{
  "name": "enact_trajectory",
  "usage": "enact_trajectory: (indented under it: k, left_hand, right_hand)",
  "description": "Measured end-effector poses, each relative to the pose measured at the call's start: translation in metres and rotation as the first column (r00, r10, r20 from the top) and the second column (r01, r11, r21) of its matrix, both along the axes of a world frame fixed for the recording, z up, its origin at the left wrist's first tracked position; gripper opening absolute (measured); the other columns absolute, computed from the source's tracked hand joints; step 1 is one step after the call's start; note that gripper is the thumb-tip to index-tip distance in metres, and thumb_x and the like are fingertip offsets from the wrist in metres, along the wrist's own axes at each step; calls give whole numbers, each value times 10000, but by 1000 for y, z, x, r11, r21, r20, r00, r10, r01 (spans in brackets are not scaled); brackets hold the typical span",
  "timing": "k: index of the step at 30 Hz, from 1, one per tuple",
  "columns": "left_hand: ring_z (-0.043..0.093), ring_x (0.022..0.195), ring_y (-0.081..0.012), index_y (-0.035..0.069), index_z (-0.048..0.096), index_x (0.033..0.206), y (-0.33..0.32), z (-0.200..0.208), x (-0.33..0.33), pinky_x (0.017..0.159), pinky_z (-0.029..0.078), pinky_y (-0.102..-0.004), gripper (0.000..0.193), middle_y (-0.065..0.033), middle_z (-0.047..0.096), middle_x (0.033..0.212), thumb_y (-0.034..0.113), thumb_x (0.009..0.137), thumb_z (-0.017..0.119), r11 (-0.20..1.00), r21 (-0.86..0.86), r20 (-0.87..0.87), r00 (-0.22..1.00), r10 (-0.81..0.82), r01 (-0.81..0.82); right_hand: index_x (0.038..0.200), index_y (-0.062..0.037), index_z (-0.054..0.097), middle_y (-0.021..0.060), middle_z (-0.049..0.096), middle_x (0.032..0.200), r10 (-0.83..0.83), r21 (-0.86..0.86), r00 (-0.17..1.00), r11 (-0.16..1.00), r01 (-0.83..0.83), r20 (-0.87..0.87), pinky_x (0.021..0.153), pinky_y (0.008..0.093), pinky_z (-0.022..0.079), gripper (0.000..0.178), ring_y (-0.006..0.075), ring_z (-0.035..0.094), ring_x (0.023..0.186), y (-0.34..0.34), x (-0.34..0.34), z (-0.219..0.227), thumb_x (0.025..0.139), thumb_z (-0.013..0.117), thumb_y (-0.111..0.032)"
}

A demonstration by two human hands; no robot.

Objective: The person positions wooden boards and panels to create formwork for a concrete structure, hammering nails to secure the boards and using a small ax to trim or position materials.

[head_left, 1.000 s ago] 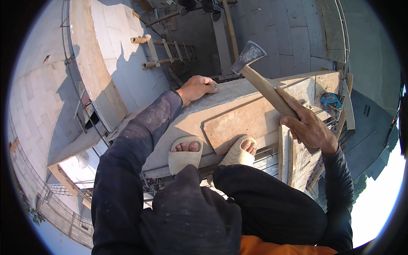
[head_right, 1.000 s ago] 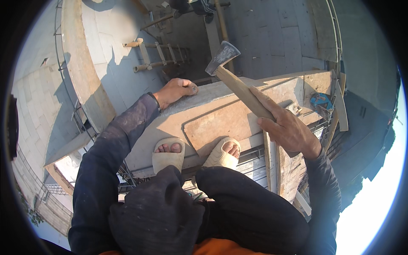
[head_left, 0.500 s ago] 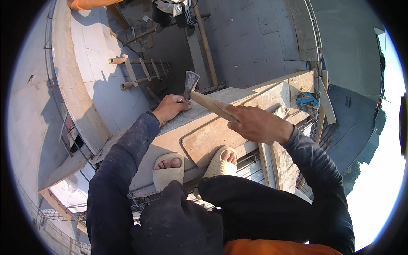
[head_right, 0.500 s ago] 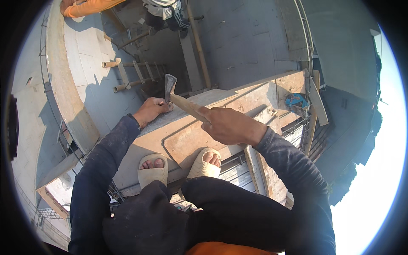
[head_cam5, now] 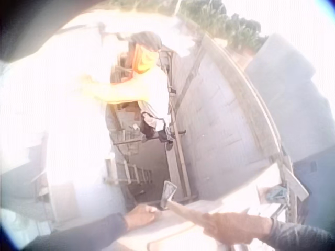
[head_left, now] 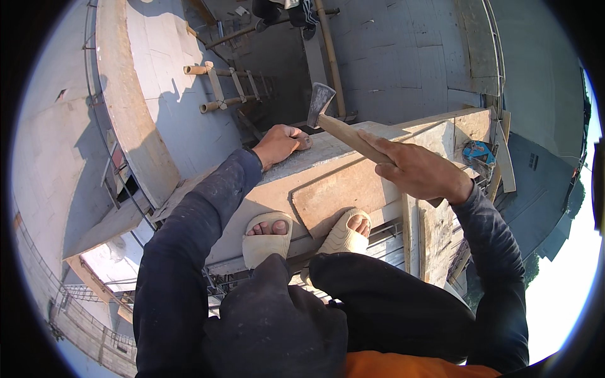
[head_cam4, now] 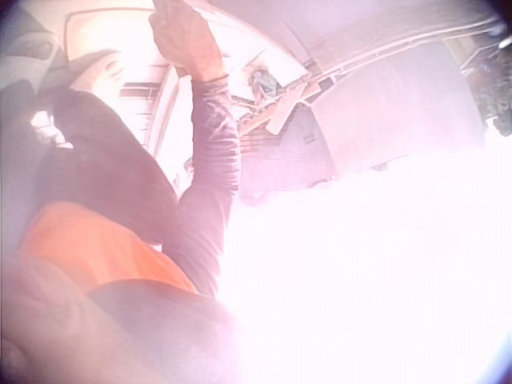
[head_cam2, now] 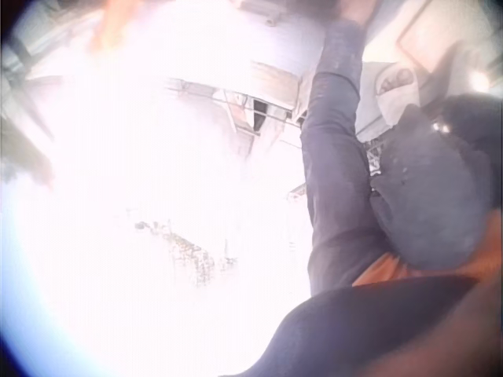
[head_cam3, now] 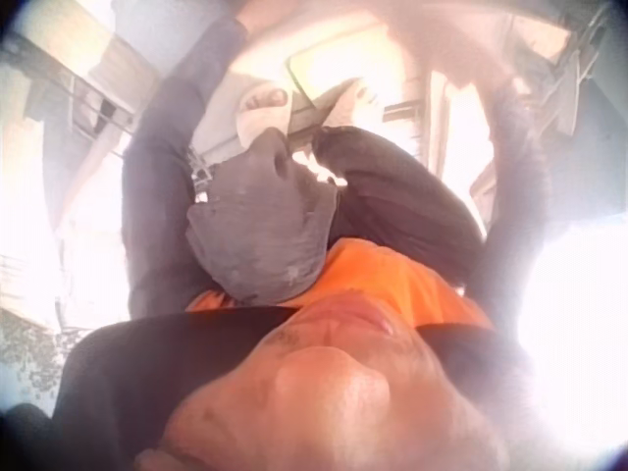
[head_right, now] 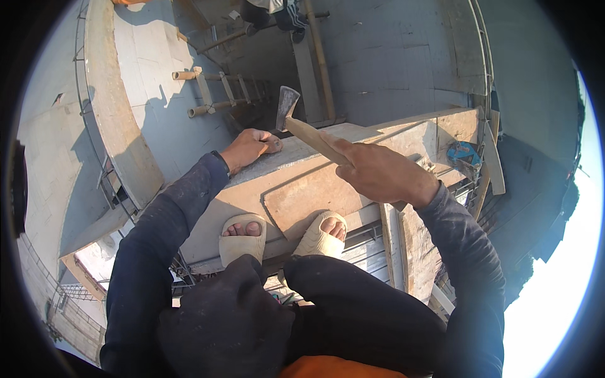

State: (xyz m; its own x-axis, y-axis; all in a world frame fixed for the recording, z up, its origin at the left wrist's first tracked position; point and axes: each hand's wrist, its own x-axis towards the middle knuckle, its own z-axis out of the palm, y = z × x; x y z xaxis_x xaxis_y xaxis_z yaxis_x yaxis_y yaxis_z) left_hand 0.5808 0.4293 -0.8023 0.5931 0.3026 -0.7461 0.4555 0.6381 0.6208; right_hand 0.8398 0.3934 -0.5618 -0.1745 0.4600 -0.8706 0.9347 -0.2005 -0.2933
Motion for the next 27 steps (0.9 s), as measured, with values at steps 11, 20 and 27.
enact_trajectory:
  k: [11, 20, 27]
  left_hand:
    - [676, 932, -103, 22, 813, 1103, -4, -11, 0, 873, 536, -298, 223, -38, 787, 1012, 206, 978, 790, 1000, -19, 32, 999, 22, -22]
    - [679, 922, -107, 27, 819, 1088, -6, -13, -3, 883, 533, -298, 241, -46, 792, 1013, 229, 956, 822, 999, 49, 40, 999, 15, -17]
    - [693, 961, -120, 26, 810, 1120, -2, -11, 0, 906, 537, -316, 298, -51, 790, 1029, 278, 961, 825, 1000, -22, 32, 999, -5, 6]
  right_hand:
    - [1665, -78, 332, 314, 719, 1183, -18, 130, 999, 991, 21, -28, 973, 500, 551, 659, 432, 734, 1028, 21, -11, 5, 1072, 558, -256]
    - [1676, -77, 300, 304, 714, 1216, 151, 20, 989, 988, -151, -2, 976, 507, 559, 675, 447, 735, 1035, 25, 0, 3, 1078, 546, -270]
    - [1689, -104, 289, 277, 723, 1165, 116, 154, 993, 981, -116, 9, 924, 481, 582, 673, 386, 745, 972, 22, -4, -3, 1095, 538, -299]
